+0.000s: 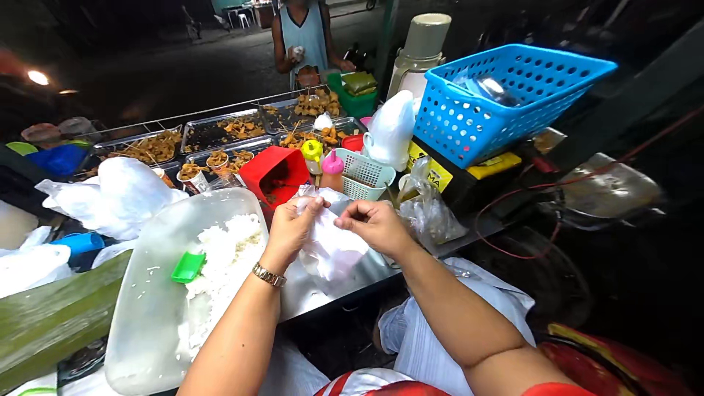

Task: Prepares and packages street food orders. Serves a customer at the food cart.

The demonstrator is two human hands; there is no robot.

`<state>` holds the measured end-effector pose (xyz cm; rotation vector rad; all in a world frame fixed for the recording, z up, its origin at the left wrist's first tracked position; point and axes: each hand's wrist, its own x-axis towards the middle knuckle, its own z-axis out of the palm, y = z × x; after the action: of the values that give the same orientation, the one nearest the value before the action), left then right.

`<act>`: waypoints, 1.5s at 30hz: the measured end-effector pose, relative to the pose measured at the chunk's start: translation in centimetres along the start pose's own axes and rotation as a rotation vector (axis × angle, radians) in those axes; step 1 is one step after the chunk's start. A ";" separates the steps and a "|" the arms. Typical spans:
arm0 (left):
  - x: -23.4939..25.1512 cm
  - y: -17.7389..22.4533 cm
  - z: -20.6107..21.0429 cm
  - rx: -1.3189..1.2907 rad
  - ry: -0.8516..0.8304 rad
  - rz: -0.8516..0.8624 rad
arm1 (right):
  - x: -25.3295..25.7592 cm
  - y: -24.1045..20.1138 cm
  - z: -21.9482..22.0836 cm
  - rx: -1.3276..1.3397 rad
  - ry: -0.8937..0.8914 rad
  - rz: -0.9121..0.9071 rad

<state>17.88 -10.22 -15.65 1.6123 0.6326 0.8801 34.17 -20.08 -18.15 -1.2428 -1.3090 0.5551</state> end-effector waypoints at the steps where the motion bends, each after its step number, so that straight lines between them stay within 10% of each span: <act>1: -0.1 0.1 -0.1 -0.035 -0.030 -0.020 | 0.0 -0.1 -0.1 -0.032 -0.002 0.010; 20: -0.5 0.2 0.4 -0.127 -0.136 -0.090 | -0.5 -0.1 -0.1 -0.264 0.160 -0.157; 28: -0.8 0.3 -1.2 -0.495 -0.333 -0.051 | 0.3 -0.2 -2.0 0.839 -0.005 0.158; 34: 0.0 1.3 -2.8 -0.194 -0.195 0.052 | 1.2 0.1 -3.2 0.099 0.043 -0.130; 38: 0.9 0.3 -2.6 0.247 -0.139 -0.075 | 2.4 0.0 -1.5 -0.390 0.025 -0.016; 45: 2.4 -4.5 -0.9 0.568 -0.283 -0.674 | 2.6 11.2 3.3 -0.006 -0.084 0.676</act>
<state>18.78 -6.79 -19.50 1.7883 1.1946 -0.0392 35.40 -13.03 -27.72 -1.6837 -0.9338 1.0864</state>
